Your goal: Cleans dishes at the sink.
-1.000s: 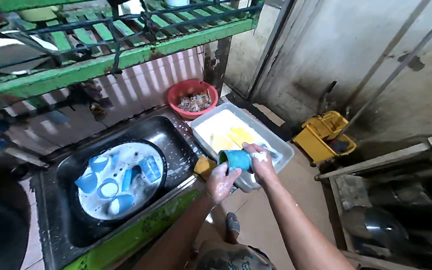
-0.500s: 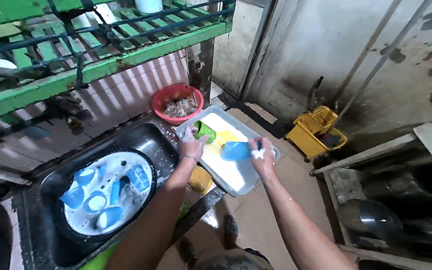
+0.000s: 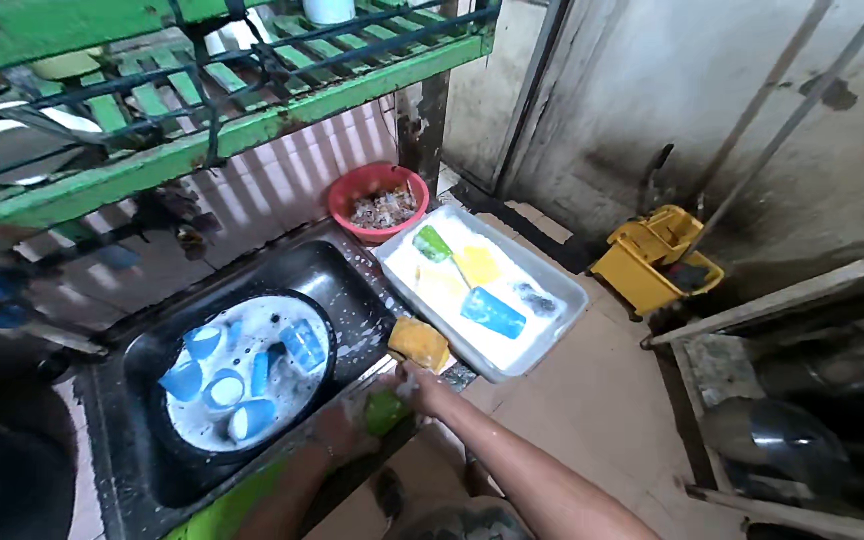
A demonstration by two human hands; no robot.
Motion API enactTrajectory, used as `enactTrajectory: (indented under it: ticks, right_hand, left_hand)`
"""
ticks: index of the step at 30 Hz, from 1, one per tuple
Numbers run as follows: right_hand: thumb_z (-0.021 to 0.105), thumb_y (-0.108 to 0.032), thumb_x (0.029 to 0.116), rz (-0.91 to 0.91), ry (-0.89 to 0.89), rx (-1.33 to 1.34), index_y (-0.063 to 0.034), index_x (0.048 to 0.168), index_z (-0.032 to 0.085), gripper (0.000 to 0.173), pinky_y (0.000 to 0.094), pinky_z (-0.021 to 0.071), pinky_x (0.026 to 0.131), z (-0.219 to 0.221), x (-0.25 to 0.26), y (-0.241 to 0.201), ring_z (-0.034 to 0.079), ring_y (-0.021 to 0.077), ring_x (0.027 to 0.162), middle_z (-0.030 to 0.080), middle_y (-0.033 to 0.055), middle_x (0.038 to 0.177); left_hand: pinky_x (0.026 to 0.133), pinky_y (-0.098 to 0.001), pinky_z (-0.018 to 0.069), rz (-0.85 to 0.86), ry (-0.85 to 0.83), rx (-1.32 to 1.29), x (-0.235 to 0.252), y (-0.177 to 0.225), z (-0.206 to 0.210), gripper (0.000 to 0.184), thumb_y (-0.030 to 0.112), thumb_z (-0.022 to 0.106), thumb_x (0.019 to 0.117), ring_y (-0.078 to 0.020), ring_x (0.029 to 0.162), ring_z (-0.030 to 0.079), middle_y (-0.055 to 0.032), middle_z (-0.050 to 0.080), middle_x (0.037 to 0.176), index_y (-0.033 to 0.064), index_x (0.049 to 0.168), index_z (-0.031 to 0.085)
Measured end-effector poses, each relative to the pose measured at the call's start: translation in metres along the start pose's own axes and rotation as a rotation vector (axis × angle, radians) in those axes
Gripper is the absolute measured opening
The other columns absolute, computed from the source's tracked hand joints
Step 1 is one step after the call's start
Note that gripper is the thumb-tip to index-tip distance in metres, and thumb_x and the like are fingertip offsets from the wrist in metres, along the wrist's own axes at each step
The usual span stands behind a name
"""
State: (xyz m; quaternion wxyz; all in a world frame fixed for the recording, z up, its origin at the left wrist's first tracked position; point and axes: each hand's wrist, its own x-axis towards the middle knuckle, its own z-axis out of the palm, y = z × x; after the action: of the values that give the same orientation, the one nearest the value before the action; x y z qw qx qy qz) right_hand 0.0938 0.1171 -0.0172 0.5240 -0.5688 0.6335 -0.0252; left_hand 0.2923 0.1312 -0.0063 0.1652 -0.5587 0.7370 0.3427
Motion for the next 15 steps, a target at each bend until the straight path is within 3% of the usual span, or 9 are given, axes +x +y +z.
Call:
enactTrajectory:
  ticks: [1, 4, 7, 10, 12, 15]
  right_hand:
    - [0.049, -0.058, 0.1033, 0.022, -0.014, 0.052, -0.0102, 0.133, 0.060, 0.057, 0.0531, 0.0565, 0.082, 0.005, 0.007, 0.001, 0.069, 0.0327, 0.091, 0.067, 0.0201, 0.112]
    - [0.064, -0.063, 0.0933, 0.019, 0.175, 0.098, -0.0127, 0.122, 0.069, 0.058, 0.0577, 0.0530, 0.098, 0.007, 0.002, -0.007, 0.067, 0.0325, 0.111, 0.071, 0.0164, 0.116]
    - [0.068, -0.060, 0.0922, -0.080, 0.467, -0.041, -0.0158, 0.118, 0.069, 0.051, 0.0597, 0.0559, 0.089, -0.014, -0.036, -0.023, 0.069, 0.0320, 0.106, 0.071, 0.0123, 0.112]
    - [0.066, -0.054, 0.0955, -0.198, 0.812, -0.030, -0.0116, 0.121, 0.069, 0.049, 0.0617, 0.0567, 0.082, -0.056, -0.061, -0.025, 0.070, 0.0354, 0.100, 0.070, 0.0163, 0.111]
    - [0.065, -0.052, 0.0964, -0.169, 0.979, -0.033, -0.0083, 0.124, 0.066, 0.052, 0.0620, 0.0553, 0.083, -0.091, -0.055, -0.019, 0.067, 0.0395, 0.103, 0.066, 0.0213, 0.116]
    - [0.063, -0.052, 0.0985, -0.090, 0.990, -0.012, -0.0115, 0.131, 0.064, 0.051, 0.0626, 0.0535, 0.090, -0.124, -0.027, 0.001, 0.065, 0.0407, 0.112, 0.062, 0.0227, 0.127]
  left_hand:
    - [0.107, -0.0558, 0.0490, 0.046, 0.050, -0.078, 0.000, 0.000, 0.003, 0.097, 0.046, 0.085, 0.0761, -0.0318, 0.130, 0.059, -0.0135, 0.057, 0.146, 0.0186, 0.157, 0.039]
    - [0.109, -0.0509, 0.0487, 0.116, 0.177, -0.198, 0.000, -0.005, 0.010, 0.092, 0.050, 0.084, 0.0768, -0.0279, 0.128, 0.061, -0.0128, 0.062, 0.140, 0.0155, 0.153, 0.046]
    - [0.105, -0.0522, 0.0516, 0.094, 0.173, -0.220, 0.002, -0.006, 0.008, 0.086, 0.050, 0.083, 0.0771, -0.0282, 0.121, 0.065, -0.0126, 0.067, 0.131, 0.0167, 0.149, 0.050]
    - [0.106, -0.0512, 0.0509, 0.077, 0.180, -0.249, 0.003, -0.009, 0.005, 0.083, 0.049, 0.082, 0.0801, -0.0286, 0.122, 0.065, -0.0133, 0.066, 0.133, 0.0164, 0.150, 0.051]
    - [0.104, -0.0509, 0.0525, 0.106, 0.260, -0.282, 0.006, -0.009, 0.009, 0.081, 0.051, 0.082, 0.0797, -0.0278, 0.118, 0.067, -0.0134, 0.068, 0.129, 0.0162, 0.148, 0.054]
    - [0.102, -0.0503, 0.0541, 0.163, 0.407, -0.331, 0.014, -0.002, 0.012, 0.086, 0.053, 0.083, 0.0777, -0.0271, 0.115, 0.069, -0.0140, 0.069, 0.127, 0.0151, 0.149, 0.053]
